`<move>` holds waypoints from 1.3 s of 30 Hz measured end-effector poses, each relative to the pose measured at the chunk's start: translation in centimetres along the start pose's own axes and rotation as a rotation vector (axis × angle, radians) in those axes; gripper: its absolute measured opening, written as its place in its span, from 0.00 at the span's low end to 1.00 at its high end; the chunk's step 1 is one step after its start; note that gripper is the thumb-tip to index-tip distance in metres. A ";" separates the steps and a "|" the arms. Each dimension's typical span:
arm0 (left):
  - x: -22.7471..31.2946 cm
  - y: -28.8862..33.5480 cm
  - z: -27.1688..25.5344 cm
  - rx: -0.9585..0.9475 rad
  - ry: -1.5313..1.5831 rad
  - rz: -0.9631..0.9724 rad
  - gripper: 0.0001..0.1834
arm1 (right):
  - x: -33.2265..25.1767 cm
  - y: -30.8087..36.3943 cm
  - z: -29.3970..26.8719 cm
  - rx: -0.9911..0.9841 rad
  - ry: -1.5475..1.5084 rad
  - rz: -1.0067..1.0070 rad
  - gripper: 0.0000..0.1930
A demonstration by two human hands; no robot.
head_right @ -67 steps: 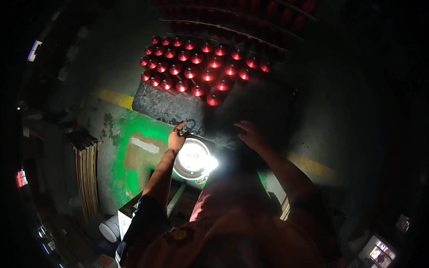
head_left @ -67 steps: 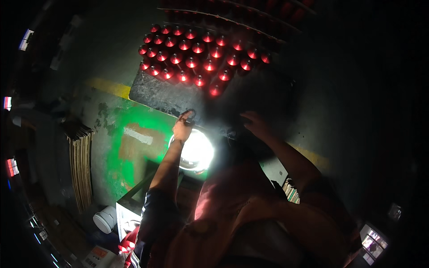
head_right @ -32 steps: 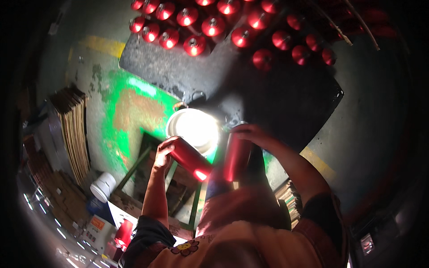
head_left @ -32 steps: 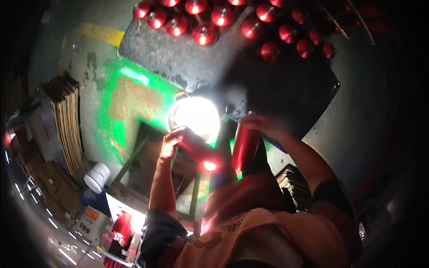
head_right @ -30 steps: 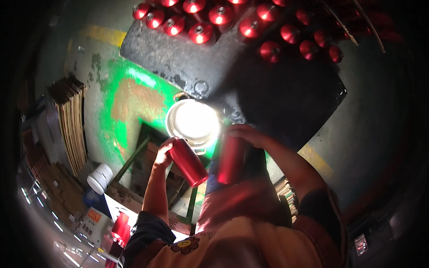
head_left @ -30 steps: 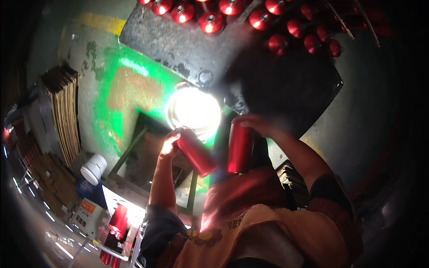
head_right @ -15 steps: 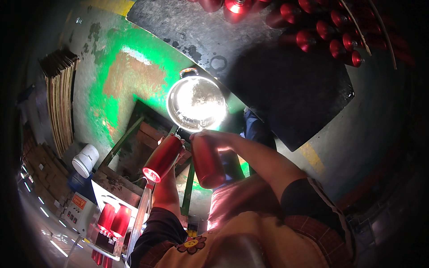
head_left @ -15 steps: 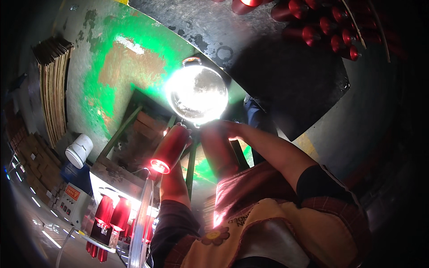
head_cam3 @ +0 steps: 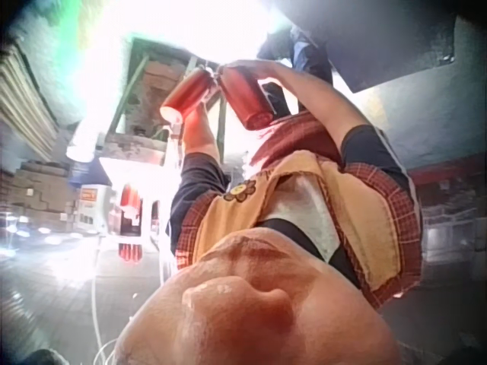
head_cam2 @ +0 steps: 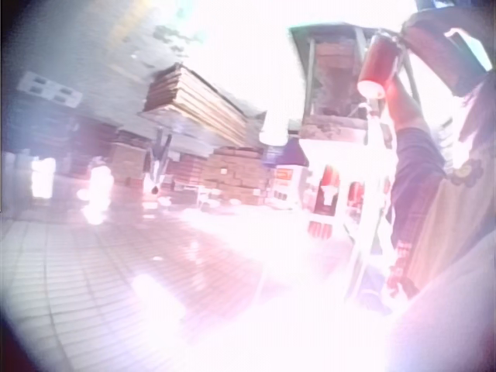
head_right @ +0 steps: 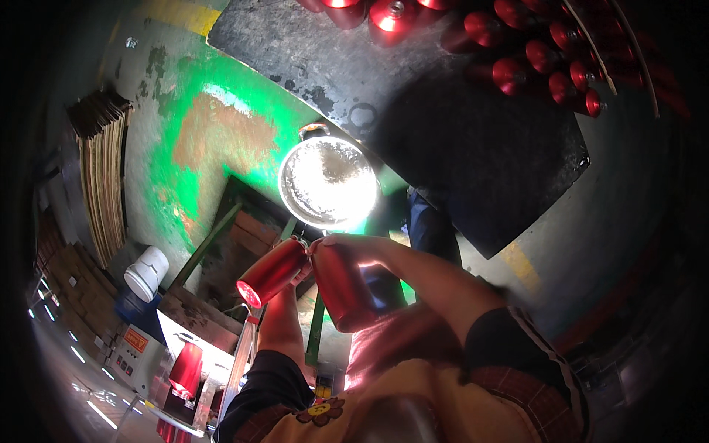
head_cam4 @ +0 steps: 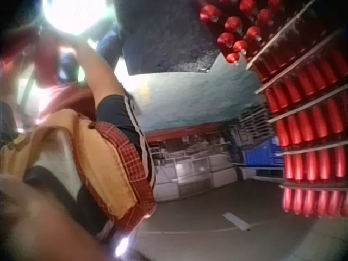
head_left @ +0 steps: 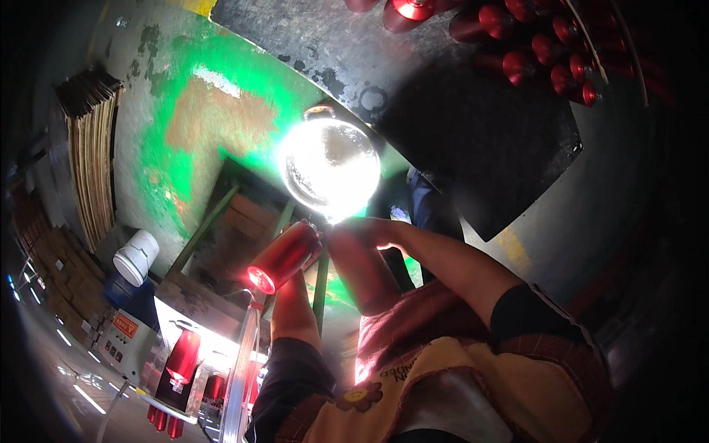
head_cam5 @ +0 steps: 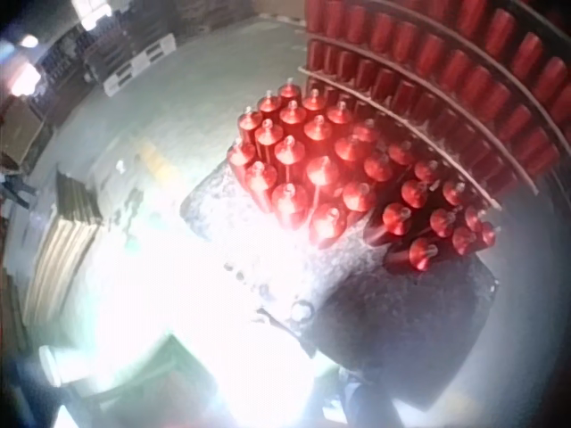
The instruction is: The person repeatedly picks up red cylindrical cans from a tray and places them into slots on a rotating machine. The person handles the cans one at a time, moving them from a collection area to the machine's input slots.
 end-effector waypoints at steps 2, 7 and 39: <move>-0.6 -0.4 1.0 -0.068 0.080 -0.055 0.29 | -1.3 1.7 -1.0 0.109 0.058 -0.032 0.20; -0.9 -4.5 6.2 0.122 -0.434 0.027 0.28 | -8.6 13.9 -6.1 0.626 0.382 -0.311 0.18; -14.9 -45.6 30.9 -0.189 -2.698 1.109 0.32 | -32.4 30.9 -13.1 1.511 1.824 -0.793 0.28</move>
Point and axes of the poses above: each hand's wrist, its own y-axis away from the middle knuckle, its own z-axis out of the palm, x = y × z, the point moved 5 cm from there along -y, towards the middle knuckle, and after that the axes turned 9 degrees about y, right-handed, at the moved point
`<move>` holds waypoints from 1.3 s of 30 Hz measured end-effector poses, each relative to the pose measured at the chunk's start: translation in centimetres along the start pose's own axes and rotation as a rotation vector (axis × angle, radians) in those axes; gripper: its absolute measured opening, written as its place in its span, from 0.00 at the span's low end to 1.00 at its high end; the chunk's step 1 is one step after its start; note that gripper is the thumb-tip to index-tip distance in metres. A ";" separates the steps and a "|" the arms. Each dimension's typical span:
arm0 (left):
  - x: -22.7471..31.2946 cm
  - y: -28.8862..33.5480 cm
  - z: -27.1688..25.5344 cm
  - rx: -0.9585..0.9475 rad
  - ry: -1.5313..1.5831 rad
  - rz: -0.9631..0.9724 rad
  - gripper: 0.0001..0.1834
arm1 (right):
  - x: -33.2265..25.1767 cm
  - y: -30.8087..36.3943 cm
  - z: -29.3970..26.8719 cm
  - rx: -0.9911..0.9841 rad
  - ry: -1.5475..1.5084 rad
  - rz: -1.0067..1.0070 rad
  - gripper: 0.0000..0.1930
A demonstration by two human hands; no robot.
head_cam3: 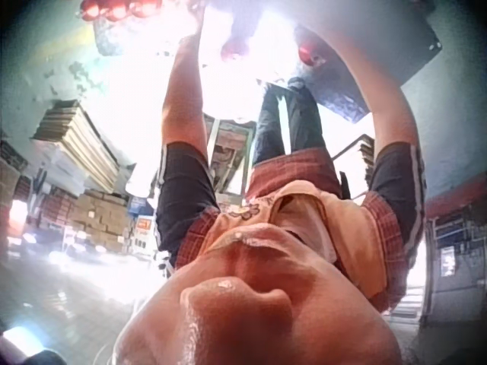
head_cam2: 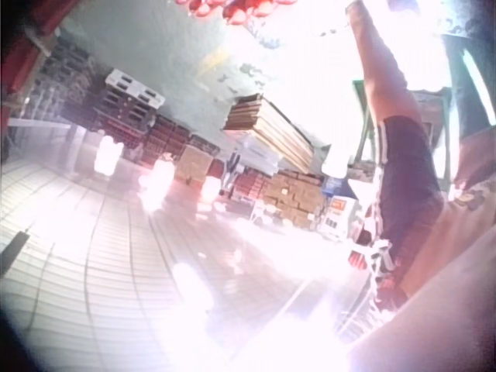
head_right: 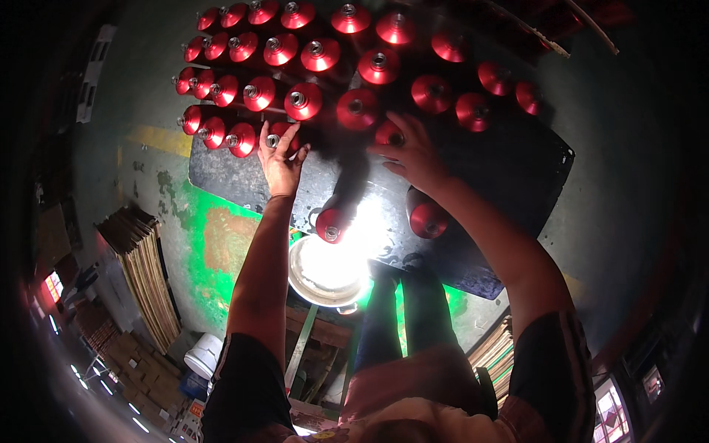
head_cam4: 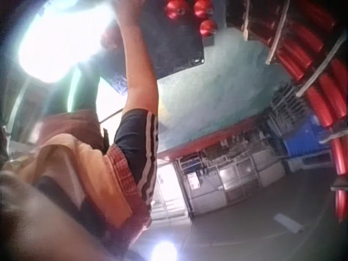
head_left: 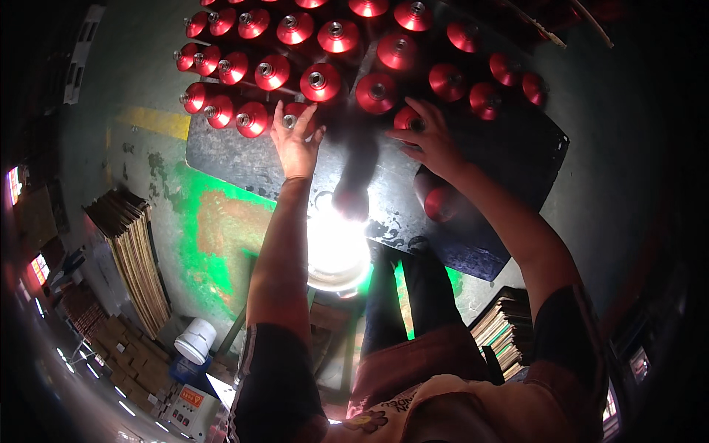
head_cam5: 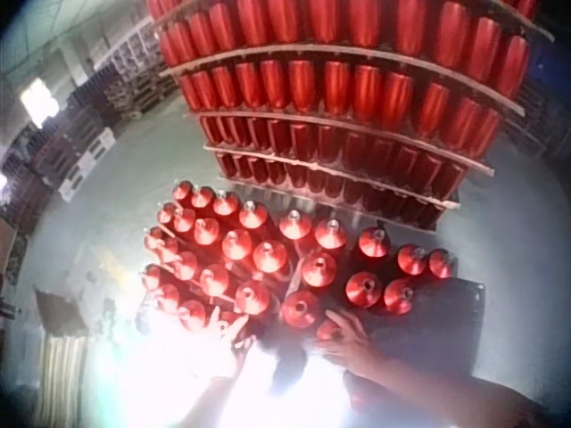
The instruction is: The person repeatedly picks up red cylindrical cans from a tray and places them into slots on a rotating machine. The person handles the cans one at a time, moving them from a collection area to the machine's input slots.
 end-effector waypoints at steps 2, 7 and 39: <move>-0.1 0.0 0.2 0.018 0.002 0.000 0.31 | 0.4 -0.6 0.7 0.065 -0.010 -0.003 0.27; 1.6 2.4 -5.4 0.071 0.141 0.037 0.24 | -0.4 -1.4 -4.0 0.245 -0.063 -0.031 0.24; -7.1 51.5 -15.9 0.096 2.812 -1.047 0.28 | -35.8 26.1 19.6 -1.266 -2.183 0.904 0.19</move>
Point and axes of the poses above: each hand's wrist, its own y-axis away from the middle knuckle, its own z-axis out of the palm, x = y × z, the point moved 5 cm from there along -y, towards the middle knuckle, and after that the axes turned 9 degrees about y, right-handed, at the moved point
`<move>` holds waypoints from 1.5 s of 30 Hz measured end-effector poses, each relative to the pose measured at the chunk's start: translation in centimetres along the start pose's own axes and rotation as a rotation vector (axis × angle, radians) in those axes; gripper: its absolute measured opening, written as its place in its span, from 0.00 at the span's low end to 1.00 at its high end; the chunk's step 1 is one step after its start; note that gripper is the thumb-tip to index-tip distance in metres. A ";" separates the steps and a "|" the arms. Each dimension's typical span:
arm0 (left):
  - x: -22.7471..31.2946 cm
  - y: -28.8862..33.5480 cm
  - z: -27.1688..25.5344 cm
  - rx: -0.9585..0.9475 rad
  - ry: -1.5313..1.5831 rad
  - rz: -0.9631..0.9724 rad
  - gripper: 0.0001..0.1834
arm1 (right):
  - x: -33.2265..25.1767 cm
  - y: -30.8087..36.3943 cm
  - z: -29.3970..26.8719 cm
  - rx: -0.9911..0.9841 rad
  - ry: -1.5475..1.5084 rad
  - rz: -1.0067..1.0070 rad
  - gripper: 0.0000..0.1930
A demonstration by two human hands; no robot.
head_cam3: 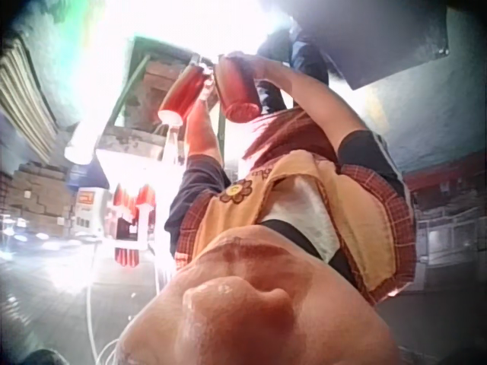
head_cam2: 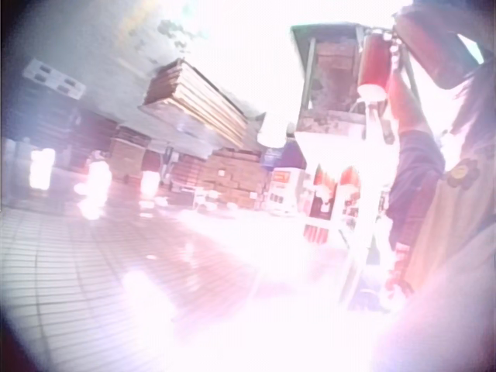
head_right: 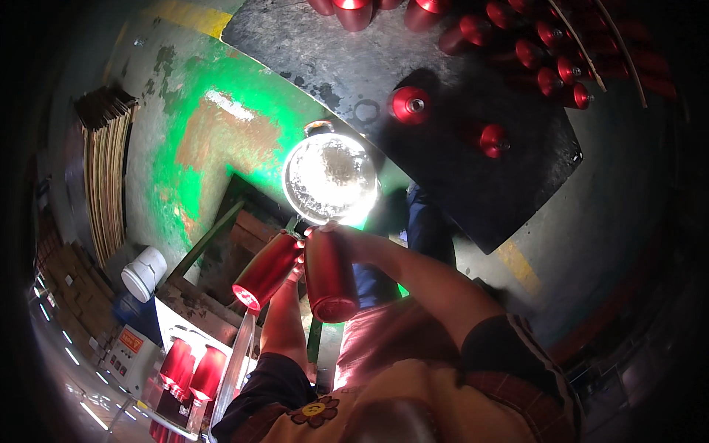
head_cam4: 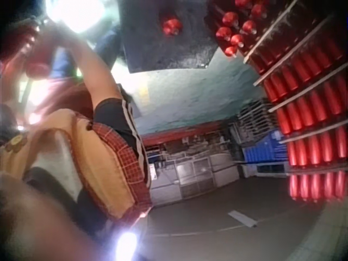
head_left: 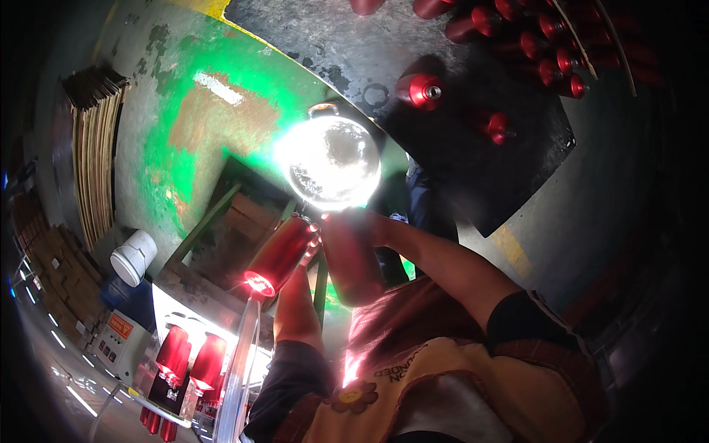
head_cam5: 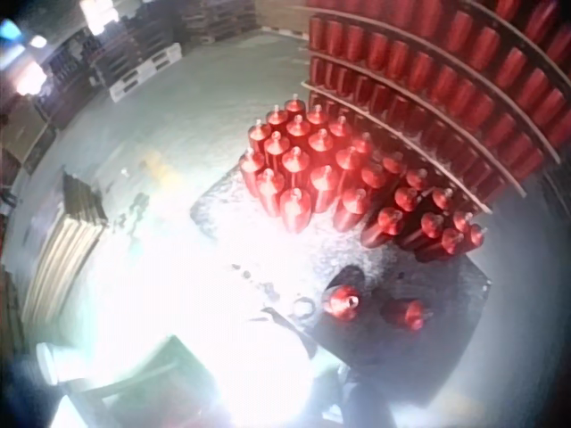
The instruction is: The person repeatedly picks up red cylindrical cans from a tray and places them into slots on a rotating machine. The person handles the cans one at a time, moving them from a collection area to the machine's input slots.
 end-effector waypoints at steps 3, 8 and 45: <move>1.0 0.5 -0.7 -0.017 0.034 -0.018 0.29 | 0.7 -0.9 0.4 0.039 0.061 0.043 0.24; 2.1 1.0 -3.2 0.019 0.045 -0.014 0.31 | 0.8 -0.7 0.5 0.067 0.082 0.005 0.26; -19.1 -47.8 22.7 -0.526 -2.777 0.765 0.27 | -42.3 37.0 -2.7 1.980 1.908 -1.076 0.30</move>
Point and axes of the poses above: each hand's wrist, its own y-axis away from the middle knuckle, its own z-axis out of the palm, x = y × z, the point moved 5 cm from there along -y, towards the middle knuckle, and after that the axes turned 9 degrees about y, right-handed, at the moved point
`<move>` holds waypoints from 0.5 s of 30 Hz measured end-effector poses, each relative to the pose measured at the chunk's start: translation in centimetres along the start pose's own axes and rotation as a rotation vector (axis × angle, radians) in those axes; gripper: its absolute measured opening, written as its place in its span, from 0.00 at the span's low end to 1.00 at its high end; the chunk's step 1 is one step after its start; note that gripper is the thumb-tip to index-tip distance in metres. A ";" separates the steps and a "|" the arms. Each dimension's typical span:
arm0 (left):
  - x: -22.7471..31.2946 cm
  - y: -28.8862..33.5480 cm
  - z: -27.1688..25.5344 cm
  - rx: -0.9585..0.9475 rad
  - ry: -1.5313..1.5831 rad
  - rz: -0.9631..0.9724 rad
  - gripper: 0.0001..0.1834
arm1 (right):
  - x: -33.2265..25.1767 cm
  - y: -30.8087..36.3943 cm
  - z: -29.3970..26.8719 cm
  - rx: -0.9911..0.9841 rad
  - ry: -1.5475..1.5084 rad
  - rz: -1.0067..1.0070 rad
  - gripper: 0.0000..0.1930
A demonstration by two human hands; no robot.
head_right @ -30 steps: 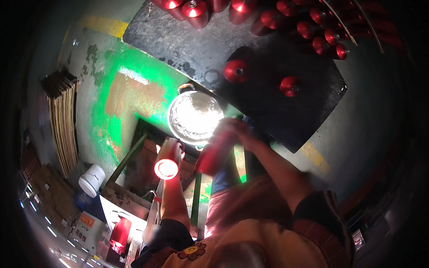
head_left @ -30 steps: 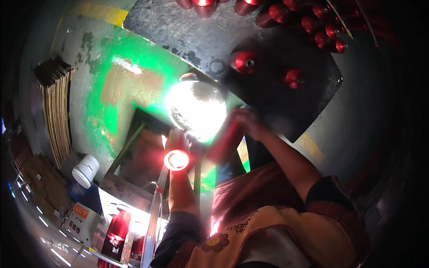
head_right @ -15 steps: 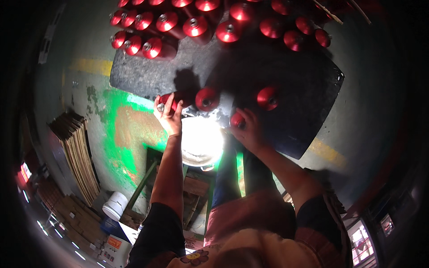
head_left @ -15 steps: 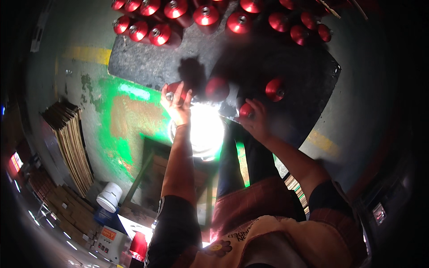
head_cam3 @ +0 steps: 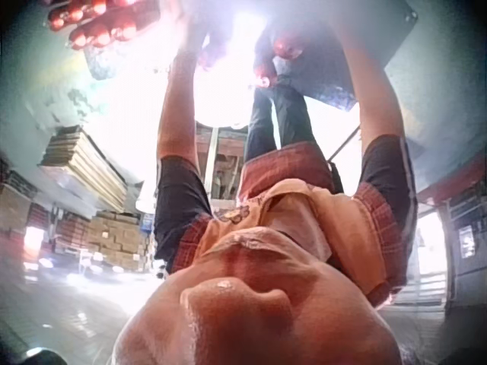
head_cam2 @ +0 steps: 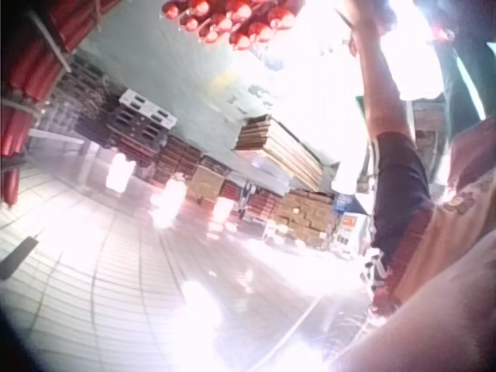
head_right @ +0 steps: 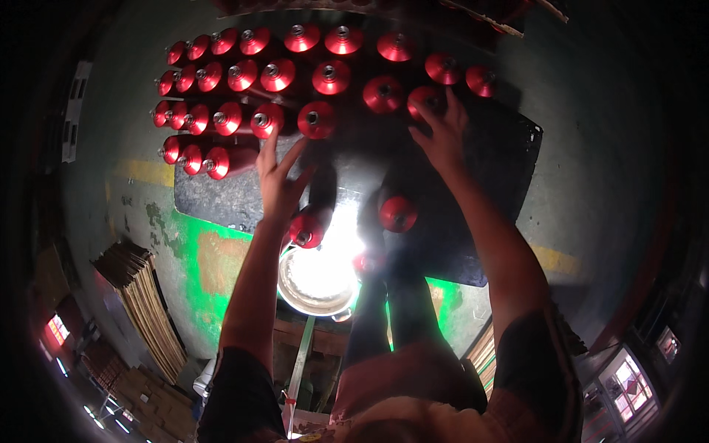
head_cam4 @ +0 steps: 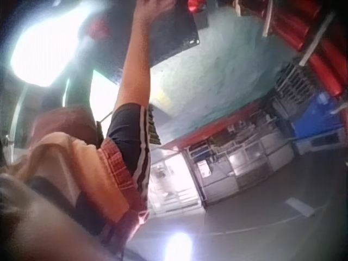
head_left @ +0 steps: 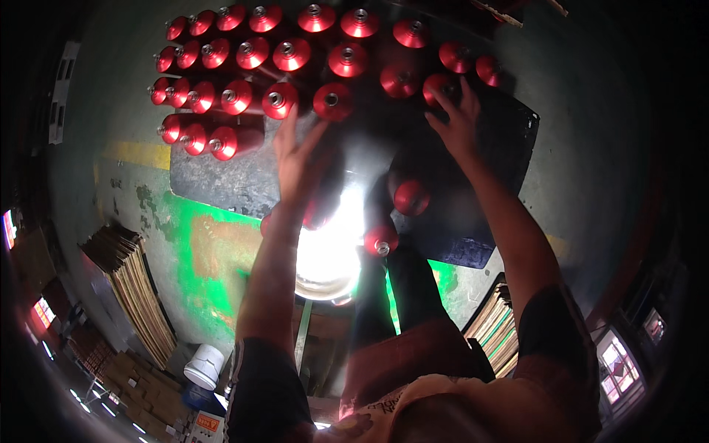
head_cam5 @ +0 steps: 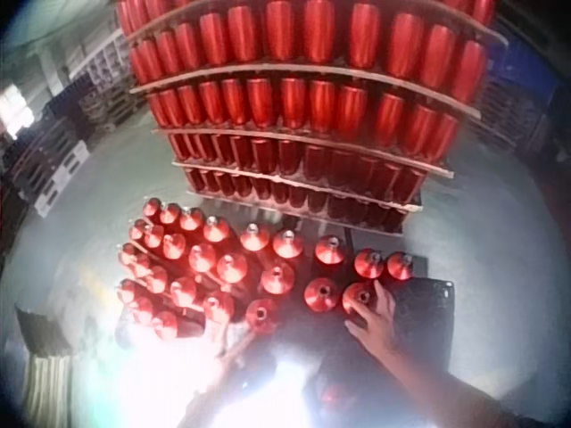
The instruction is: The person repeatedly picks up red cylindrical cans from a tray and places them into slots on a rotating machine. The person handles the cans one at a time, moving them from a collection area to the machine's input slots.
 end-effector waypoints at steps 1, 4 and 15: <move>0.0 -2.0 1.9 0.000 -0.003 0.037 0.28 | 0.7 -0.9 1.3 -0.015 0.013 0.010 0.30; -1.2 -5.5 6.4 0.010 0.005 0.069 0.27 | 1.9 -1.4 4.2 -0.042 -0.095 0.016 0.30; 0.5 -0.2 -3.8 0.123 0.406 -0.104 0.25 | 5.5 3.6 -7.9 0.028 -0.258 0.062 0.26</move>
Point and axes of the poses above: each hand's wrist, its own y-axis away from the middle knuckle, its own z-axis out of the palm, x = y × z, the point moved 5 cm from there along -y, towards the middle knuckle, and after that the axes turned 9 degrees about y, right-handed, at the moved point
